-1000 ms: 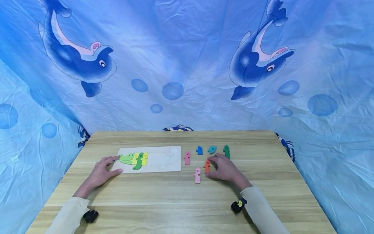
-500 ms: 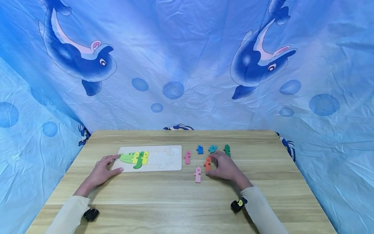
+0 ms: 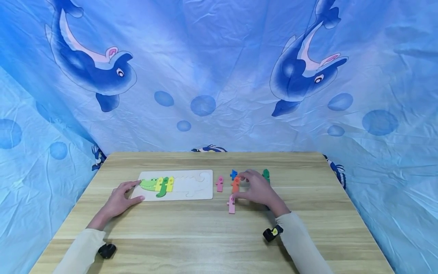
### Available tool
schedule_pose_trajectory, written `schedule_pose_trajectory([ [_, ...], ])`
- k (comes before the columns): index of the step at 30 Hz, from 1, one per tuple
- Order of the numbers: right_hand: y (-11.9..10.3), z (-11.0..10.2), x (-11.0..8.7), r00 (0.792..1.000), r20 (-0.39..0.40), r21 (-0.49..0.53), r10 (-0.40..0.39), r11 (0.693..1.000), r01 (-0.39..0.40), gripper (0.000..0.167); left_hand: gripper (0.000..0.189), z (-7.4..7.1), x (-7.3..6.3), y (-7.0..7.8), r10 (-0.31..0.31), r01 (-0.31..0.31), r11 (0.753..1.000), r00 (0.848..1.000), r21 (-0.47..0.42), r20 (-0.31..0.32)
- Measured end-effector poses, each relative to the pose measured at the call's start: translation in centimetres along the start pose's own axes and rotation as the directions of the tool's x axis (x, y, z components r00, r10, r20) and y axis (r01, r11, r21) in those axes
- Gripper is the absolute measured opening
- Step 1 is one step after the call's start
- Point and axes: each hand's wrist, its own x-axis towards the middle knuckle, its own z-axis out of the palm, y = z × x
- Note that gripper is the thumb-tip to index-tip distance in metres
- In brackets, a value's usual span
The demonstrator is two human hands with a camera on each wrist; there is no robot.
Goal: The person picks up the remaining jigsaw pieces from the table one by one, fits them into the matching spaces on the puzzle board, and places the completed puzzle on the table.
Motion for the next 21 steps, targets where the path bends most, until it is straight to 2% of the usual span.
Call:
schedule_pose_trajectory([
  [7,-1.6,-0.2,1.8,0.999,0.003,0.069,-0.044,0.997,0.044,0.07,0.077,0.0,-0.1,0.0,0.001,-0.001,1.0,1.0,-0.01,-0.008],
  [13,-2.9,0.4,3.0,0.999,0.027,0.05,-0.028,0.998,0.027,0.075,0.076,0.1,-0.2,0.2,-0.007,0.007,1.0,1.0,-0.012,-0.007],
  [21,-4.1,1.4,4.2,0.998,0.032,0.122,-0.06,0.991,0.056,0.072,0.076,-0.1,-0.2,0.2,-0.008,0.007,1.0,1.0,-0.019,-0.01],
])
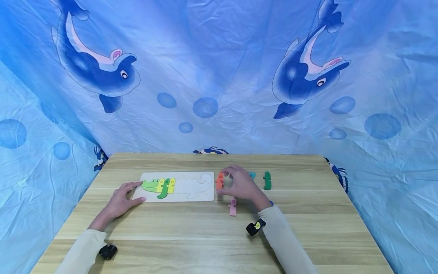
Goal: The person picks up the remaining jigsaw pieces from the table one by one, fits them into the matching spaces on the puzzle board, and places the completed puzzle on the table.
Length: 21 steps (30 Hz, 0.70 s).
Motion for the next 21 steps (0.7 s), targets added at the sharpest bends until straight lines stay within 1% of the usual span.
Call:
schedule_pose_trajectory([
  [5,-0.6,0.7,0.9,1.0,0.005,-0.01,-0.015,1.0,0.015,0.07,0.076,0.0,0.0,-0.2,-0.004,0.004,1.0,1.0,0.0,0.003],
  [8,-1.0,1.1,1.5,1.0,0.0,-0.032,-0.025,0.999,0.025,0.069,0.077,0.0,0.0,-0.3,-0.009,0.009,1.0,1.0,0.0,0.004],
  [13,-1.8,1.6,2.6,1.0,0.009,-0.004,-0.03,1.0,0.03,0.068,0.077,-0.2,0.0,0.0,-0.016,0.016,1.0,1.0,0.004,0.005],
  [17,-2.4,2.0,3.3,0.999,0.028,0.01,-0.041,0.999,0.04,0.069,0.076,-0.1,0.0,0.1,-0.006,0.006,1.0,1.0,0.006,0.0],
  [21,-2.7,2.7,4.0,0.998,0.03,0.017,-0.048,0.999,0.048,0.07,0.076,-0.1,0.0,-0.1,0.001,-0.001,1.0,1.0,0.005,-0.003],
])
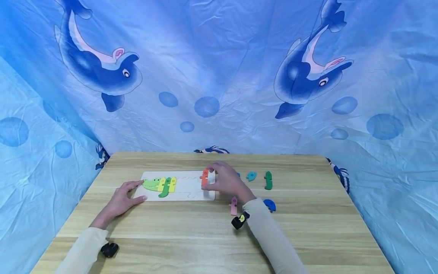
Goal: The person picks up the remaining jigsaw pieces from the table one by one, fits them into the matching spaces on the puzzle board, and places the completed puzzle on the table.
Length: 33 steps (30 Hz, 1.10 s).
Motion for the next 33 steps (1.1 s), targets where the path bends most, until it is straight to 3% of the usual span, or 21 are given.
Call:
schedule_pose_trajectory([
  [26,-2.3,4.9,4.5,1.0,0.029,0.074,-0.001,0.997,-0.001,0.072,0.075,0.0,-0.2,0.1,0.002,-0.002,1.0,1.0,-0.003,-0.013],
  [33,-2.6,6.7,4.9,0.999,0.049,0.157,0.002,0.988,-0.01,0.072,0.075,0.1,-0.3,0.1,0.011,-0.011,1.0,1.0,-0.009,-0.017],
])
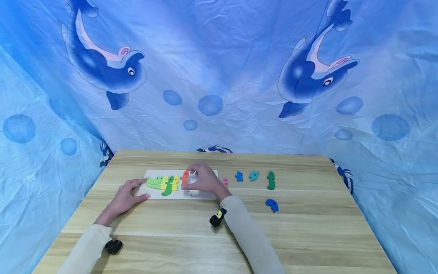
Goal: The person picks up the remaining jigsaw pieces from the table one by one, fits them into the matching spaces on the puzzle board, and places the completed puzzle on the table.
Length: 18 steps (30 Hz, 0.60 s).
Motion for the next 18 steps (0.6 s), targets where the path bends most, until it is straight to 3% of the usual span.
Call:
schedule_pose_trajectory([
  [18,0.3,2.6,1.0,1.0,0.002,-0.072,-0.018,0.997,0.018,0.07,0.075,0.4,0.2,-0.5,-0.016,0.016,1.0,1.0,-0.006,-0.006],
])
